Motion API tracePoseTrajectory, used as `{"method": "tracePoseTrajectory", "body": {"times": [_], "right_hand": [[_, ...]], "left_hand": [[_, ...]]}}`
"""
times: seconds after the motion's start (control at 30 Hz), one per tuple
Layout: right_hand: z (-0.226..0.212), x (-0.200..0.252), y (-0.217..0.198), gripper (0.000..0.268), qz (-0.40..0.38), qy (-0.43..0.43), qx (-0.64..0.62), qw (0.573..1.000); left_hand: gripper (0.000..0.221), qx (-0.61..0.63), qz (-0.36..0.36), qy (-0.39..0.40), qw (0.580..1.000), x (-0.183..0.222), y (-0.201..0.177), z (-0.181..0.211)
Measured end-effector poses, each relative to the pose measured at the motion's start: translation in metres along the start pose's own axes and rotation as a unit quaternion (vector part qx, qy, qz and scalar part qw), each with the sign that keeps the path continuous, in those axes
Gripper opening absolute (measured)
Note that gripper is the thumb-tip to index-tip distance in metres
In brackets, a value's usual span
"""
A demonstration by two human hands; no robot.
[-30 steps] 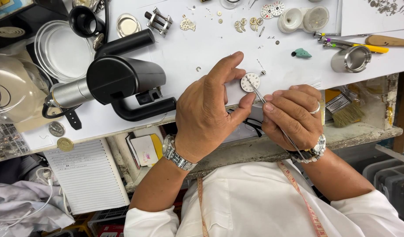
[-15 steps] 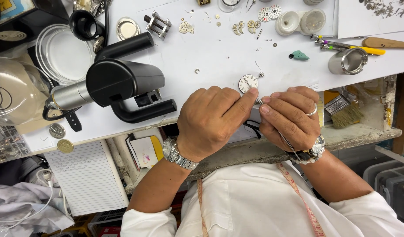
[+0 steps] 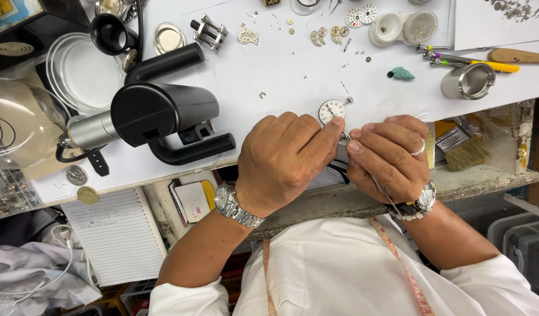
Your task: A person uses tweezers to carefully assemble tiny internal components of a watch movement on a workbench.
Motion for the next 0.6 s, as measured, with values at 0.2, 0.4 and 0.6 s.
{"method": "tracePoseTrajectory", "body": {"times": [0.2,0.4,0.6], "right_hand": [[0.0,-0.004,-0.001,0.012,-0.004,0.001,-0.006,1.0],[-0.002,-0.005,-0.003,0.013,-0.016,0.016,-0.009,1.0],[0.001,0.009,-0.005,0.01,0.032,0.032,-0.037,0.998]], "left_hand": [[0.006,0.004,-0.005,-0.001,1.0,-0.002,0.0,0.0],[0.003,0.024,-0.004,-0.004,1.0,0.001,-0.001,-0.001],[0.031,0.037,0.012,-0.065,0.997,0.01,0.001,-0.002]]}}
Point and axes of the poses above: each hand's wrist, its own x-axis away from the middle knuckle, its own y-axis out of the palm, z = x × y, the point moved 3 cm from there along -x, towards the middle knuckle, and after that the axes turned 5 degrees about z, right-handed, at the moved point
